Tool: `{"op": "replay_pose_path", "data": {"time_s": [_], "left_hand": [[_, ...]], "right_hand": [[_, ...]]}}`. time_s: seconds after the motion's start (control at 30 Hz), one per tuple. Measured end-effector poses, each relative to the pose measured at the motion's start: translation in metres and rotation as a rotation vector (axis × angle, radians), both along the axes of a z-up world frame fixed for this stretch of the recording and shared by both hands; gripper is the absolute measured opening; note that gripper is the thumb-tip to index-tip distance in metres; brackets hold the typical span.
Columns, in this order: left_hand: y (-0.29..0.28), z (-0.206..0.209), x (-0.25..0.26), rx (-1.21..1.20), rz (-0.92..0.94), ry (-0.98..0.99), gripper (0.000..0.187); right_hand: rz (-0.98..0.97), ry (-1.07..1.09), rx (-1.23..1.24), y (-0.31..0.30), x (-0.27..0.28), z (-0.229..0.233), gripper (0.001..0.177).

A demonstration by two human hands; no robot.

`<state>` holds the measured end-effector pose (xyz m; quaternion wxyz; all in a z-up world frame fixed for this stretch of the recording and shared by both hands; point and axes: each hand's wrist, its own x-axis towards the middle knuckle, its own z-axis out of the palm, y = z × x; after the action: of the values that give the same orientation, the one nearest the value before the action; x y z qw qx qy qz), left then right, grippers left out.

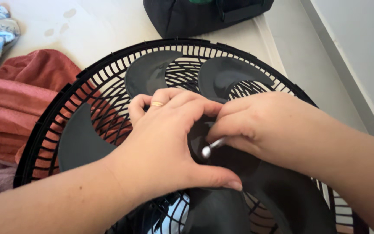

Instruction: The person secures a fan blade onto a fan motor using a wrench. They first tighten the central nut by hand, then use a wrench to fully secure it, holding the blade steady with the other hand.

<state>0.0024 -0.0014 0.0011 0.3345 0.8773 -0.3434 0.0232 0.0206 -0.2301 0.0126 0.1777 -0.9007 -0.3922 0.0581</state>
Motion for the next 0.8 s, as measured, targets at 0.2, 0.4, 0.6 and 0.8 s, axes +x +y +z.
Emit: {"op": "replay_pose_path", "data": {"time_s": [0.2, 0.4, 0.6, 0.8], "left_hand": [[0.0004, -0.0007, 0.0015, 0.015, 0.009, 0.01, 0.087], [0.0023, -0.0011, 0.0003, 0.022, 0.006, 0.023, 0.086], [0.0026, -0.0009, -0.001, 0.019, 0.01, 0.004, 0.086], [0.002, -0.0011, -0.001, 0.024, 0.004, 0.01, 0.086]], "right_hand": [[0.065, 0.002, 0.12, -0.0018, -0.0033, -0.0011, 0.014], [0.048, -0.039, 0.118, -0.0021, -0.0051, -0.0042, 0.012], [-0.012, 0.07, 0.051, -0.0016, -0.0012, -0.0021, 0.014], [0.048, 0.007, 0.008, -0.0008, 0.0007, 0.0016, 0.014]]}}
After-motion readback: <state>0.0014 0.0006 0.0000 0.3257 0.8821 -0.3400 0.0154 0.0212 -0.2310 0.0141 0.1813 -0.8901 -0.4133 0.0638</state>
